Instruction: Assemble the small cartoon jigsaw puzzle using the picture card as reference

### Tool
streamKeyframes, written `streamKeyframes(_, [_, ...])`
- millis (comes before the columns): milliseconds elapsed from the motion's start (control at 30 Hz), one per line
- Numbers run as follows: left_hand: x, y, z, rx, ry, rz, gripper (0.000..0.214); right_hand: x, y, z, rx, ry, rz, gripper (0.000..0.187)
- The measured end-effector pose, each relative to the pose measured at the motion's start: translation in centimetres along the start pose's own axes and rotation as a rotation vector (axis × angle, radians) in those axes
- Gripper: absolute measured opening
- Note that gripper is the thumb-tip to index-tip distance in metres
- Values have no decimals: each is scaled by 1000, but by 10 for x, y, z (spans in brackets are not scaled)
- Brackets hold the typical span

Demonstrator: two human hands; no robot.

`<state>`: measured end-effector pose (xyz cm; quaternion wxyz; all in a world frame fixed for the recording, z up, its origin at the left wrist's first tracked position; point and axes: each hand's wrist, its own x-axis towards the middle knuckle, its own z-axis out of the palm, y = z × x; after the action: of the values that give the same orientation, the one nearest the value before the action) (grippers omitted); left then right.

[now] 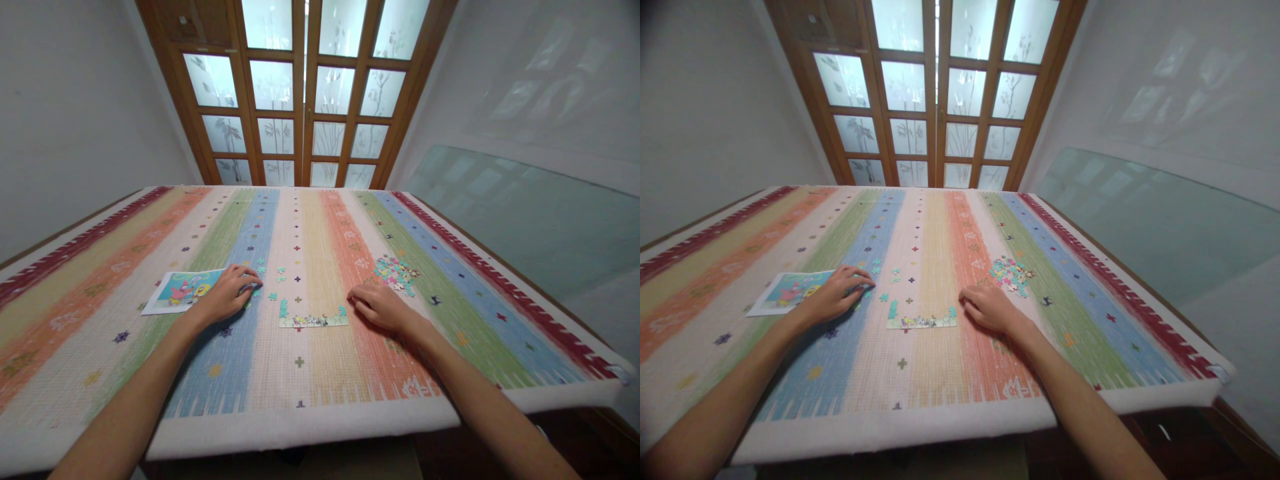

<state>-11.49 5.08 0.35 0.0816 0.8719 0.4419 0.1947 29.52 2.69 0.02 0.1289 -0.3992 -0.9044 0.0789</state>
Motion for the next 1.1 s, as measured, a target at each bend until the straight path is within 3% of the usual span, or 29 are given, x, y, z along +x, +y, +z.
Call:
streamKeyframes(200, [-1,-6,-11,55,74,-36,30,0,0,0,2,-13,13,21])
streamKeyframes(400, [-8,-24,-21,302,195,-272,24,0,1,0,-1,-14,3,21])
streamKeyframes(567, [-11,-31,-24,376,160,-369,23,0,2,0,1,-5,4,20])
streamKeyframes(867, [-8,-25,-19,289,48,-344,16,0,0,0,7,-8,8,21])
streamKeyframes(1100, [-6,-20,-15,306,35,-278,20,0,2,2,2,-8,11,21])
